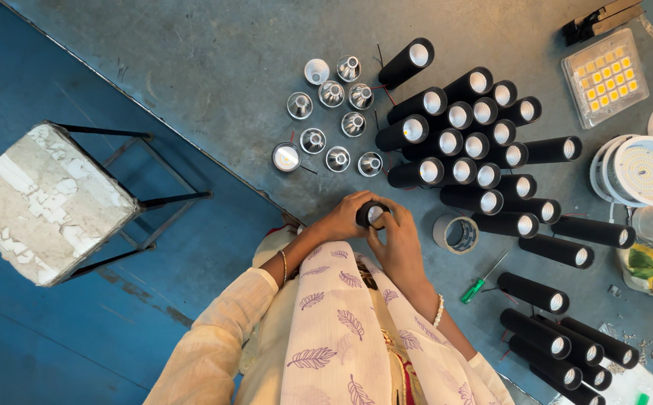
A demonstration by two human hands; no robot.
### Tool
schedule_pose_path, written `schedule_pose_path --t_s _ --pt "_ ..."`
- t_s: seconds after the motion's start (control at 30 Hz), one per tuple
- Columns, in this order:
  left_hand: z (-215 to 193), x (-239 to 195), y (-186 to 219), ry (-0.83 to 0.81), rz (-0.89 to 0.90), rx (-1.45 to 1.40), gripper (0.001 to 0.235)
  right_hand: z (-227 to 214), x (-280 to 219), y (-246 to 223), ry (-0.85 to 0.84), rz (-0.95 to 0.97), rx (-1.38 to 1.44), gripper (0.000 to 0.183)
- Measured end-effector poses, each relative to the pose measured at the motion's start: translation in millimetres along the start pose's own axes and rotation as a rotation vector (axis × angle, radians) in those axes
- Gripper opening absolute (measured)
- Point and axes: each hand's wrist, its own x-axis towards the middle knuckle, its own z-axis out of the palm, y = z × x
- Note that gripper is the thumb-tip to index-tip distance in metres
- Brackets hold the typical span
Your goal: The person assembles cylindrical LED light fixtures at a workbench. They place a metal reflector into a black cylinder, secure it with a screwdriver, and use a green power drill to fasten components. The person repeats this process for multiple units, handling screws, reflectors, and cylinders.
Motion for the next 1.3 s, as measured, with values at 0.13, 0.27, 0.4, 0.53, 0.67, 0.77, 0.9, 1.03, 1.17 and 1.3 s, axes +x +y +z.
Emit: schedule_pose_path --t_s 0.13,0.27,0.4,0.53,0.67,0.77,0.9,1.03,1.17,1.3 --pt "-3 -1 4 -0.006 -0.004 -0.031 0.057 1 -1 -6 0.001 -0.006 -0.034 0.021" --pt "-5 -4 4 -0.011 -0.085 -0.082 0.056 -4 -5 -4 0.028 -0.088 -0.025 0.019" --pt "-7 -5 -2 -0.032 -0.078 -0.086 0.060 -13 -6 28 0.076 0.017 0.136 0.042" --pt "-10 -8 -6 -0.055 -0.101 -0.097 0.059 1 -7 80 0.059 0.198 0.042 0.057" --pt "-11 -10 -9 -0.073 -0.084 -0.113 0.060 35 -19 108 -0.007 0.310 -0.096 0.056" --pt "-12 -10 -10 -0.080 -0.085 -0.118 0.061 42 -23 102 -0.014 0.413 -0.081 0.054" --pt "-12 -9 -7 -0.087 -0.094 -0.093 0.059 18 -20 74 0.177 0.080 -0.021 0.037" --pt "-15 -9 2 -0.064 -0.083 0.018 0.056 6 -13 48 0.099 0.173 0.311 0.035" --pt "-22 -20 13 -0.081 -0.150 -0.183 0.070 17 -1 45 -0.204 0.544 0.577 0.042" --pt "-16 -33 16 0.004 -0.314 -0.304 0.058 35 3 54 -0.204 0.526 0.878 0.040"
